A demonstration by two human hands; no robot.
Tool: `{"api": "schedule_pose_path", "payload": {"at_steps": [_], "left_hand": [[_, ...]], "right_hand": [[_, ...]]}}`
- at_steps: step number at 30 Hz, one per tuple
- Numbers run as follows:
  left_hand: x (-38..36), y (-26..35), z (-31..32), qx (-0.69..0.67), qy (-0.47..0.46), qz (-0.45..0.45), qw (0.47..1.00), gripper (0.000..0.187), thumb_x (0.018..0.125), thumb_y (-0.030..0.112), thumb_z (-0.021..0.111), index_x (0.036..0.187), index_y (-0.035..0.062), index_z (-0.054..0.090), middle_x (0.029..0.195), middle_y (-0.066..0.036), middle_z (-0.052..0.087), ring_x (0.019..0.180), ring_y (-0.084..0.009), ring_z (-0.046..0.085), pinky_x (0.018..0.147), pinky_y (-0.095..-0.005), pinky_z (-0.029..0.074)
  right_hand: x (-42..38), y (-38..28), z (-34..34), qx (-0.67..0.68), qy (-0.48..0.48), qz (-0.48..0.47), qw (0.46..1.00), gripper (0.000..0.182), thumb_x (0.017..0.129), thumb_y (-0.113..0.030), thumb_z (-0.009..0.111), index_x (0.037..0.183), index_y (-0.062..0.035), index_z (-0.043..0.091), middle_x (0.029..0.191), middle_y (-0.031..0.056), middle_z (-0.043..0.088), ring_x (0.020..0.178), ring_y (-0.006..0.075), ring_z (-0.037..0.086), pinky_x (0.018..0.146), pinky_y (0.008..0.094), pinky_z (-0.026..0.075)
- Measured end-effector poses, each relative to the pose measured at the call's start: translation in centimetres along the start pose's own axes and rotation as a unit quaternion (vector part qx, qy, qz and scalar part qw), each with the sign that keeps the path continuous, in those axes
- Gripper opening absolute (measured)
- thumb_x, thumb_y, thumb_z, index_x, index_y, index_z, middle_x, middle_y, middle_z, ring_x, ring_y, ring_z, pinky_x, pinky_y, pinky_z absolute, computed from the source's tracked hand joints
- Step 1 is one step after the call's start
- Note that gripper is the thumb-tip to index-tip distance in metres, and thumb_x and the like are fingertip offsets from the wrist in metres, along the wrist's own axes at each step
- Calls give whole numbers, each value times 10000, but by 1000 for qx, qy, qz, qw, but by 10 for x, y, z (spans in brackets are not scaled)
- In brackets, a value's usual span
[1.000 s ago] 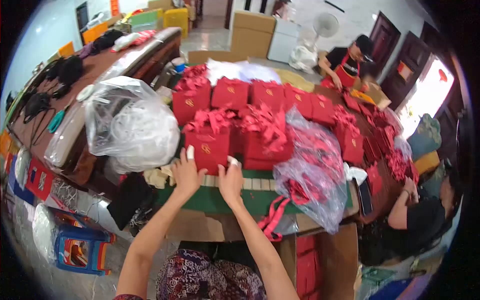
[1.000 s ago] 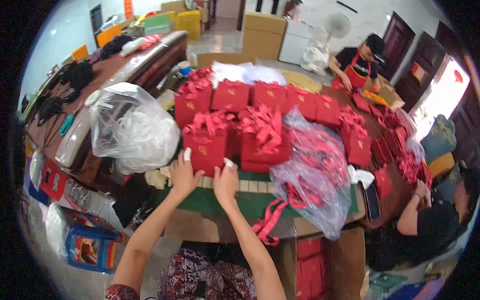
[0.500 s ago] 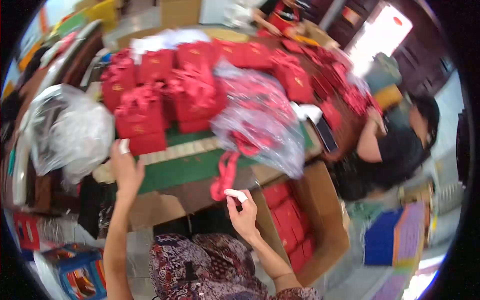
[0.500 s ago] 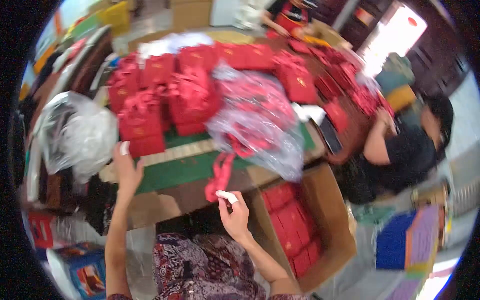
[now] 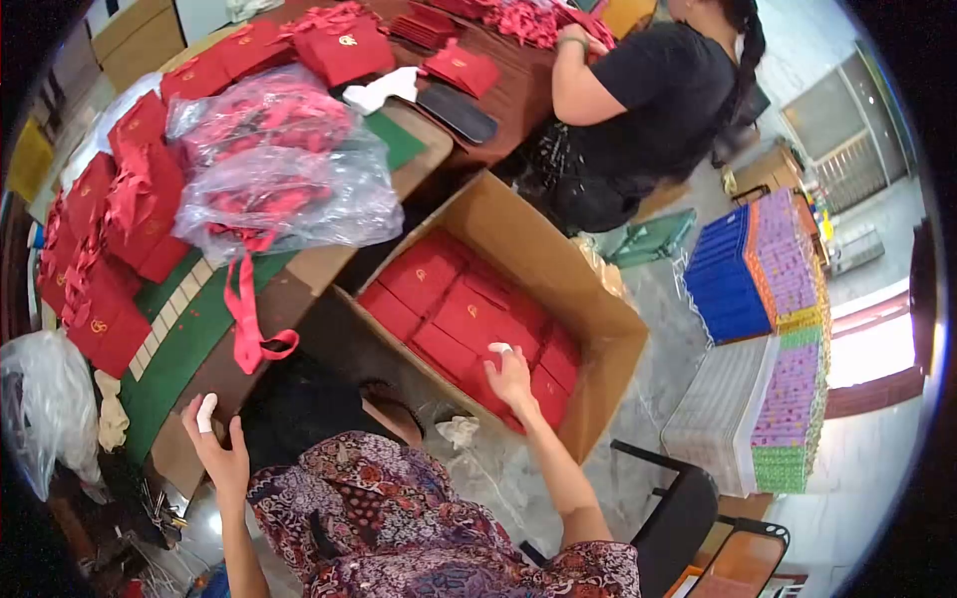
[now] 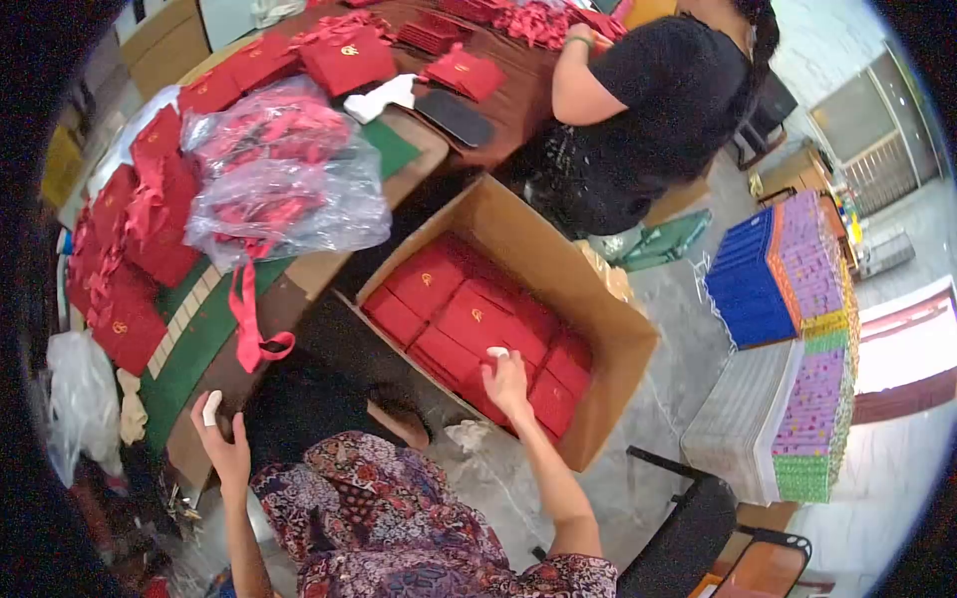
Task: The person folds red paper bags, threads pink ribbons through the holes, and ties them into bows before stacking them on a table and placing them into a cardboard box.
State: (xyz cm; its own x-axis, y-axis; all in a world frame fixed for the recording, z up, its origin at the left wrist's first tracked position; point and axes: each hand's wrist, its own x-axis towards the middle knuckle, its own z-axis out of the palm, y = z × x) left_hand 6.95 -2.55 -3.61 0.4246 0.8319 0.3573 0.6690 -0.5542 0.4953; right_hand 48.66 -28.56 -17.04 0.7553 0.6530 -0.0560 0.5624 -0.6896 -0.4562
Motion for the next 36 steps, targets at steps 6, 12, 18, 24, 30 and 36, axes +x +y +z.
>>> {"api": "schedule_pose_path", "payload": {"at_steps": [6,12,18,24,30,36], "left_hand": [[-10,-8,2,21,-34,18,999,480,901,25,637,1358,59,494,1380,-192,441,1300,-381,432,1096,-431,340],[-13,-8,5,32,-34,23,999,488,912,39,631,1375,52,479,1410,-197,418,1331,-385,401,1118,-444,308],[-14,-11,7,37,-38,23,998,500,912,36,629,1386,43,473,1413,-199,422,1334,-387,400,1127,-445,299],[-16,-13,9,58,-34,28,997,527,898,29,639,1397,38,468,1414,-201,424,1336,-387,398,1129,-449,299],[-17,-15,10,70,-39,24,997,534,899,39,640,1403,39,464,1427,-204,419,1334,-391,399,1125,-451,305],[-17,-16,11,75,-41,23,996,531,905,46,637,1406,36,461,1427,-208,420,1328,-394,405,1121,-456,309]], "right_hand": [[-7,105,-5,-136,-205,96,965,647,739,-417,813,1258,-93,604,1255,230,539,1193,414,509,1016,470,457],[-31,124,-5,-182,-329,7,926,851,634,-537,847,1348,-178,556,1459,166,388,1364,404,349,1072,560,392],[-53,128,2,-275,-303,-76,909,1034,587,-578,855,1436,-180,418,1515,227,294,1419,431,258,1107,623,324],[-45,118,9,-338,-344,-76,873,1090,555,-673,818,1441,-159,442,1555,205,266,1429,419,255,1088,598,360],[-55,126,13,-324,-295,-92,894,935,587,-569,843,1349,-130,523,1473,177,363,1387,428,307,1065,588,392],[-42,106,-13,-332,-330,-107,877,925,633,-587,810,1386,-152,493,1473,148,382,1399,417,309,1068,568,397]]}}
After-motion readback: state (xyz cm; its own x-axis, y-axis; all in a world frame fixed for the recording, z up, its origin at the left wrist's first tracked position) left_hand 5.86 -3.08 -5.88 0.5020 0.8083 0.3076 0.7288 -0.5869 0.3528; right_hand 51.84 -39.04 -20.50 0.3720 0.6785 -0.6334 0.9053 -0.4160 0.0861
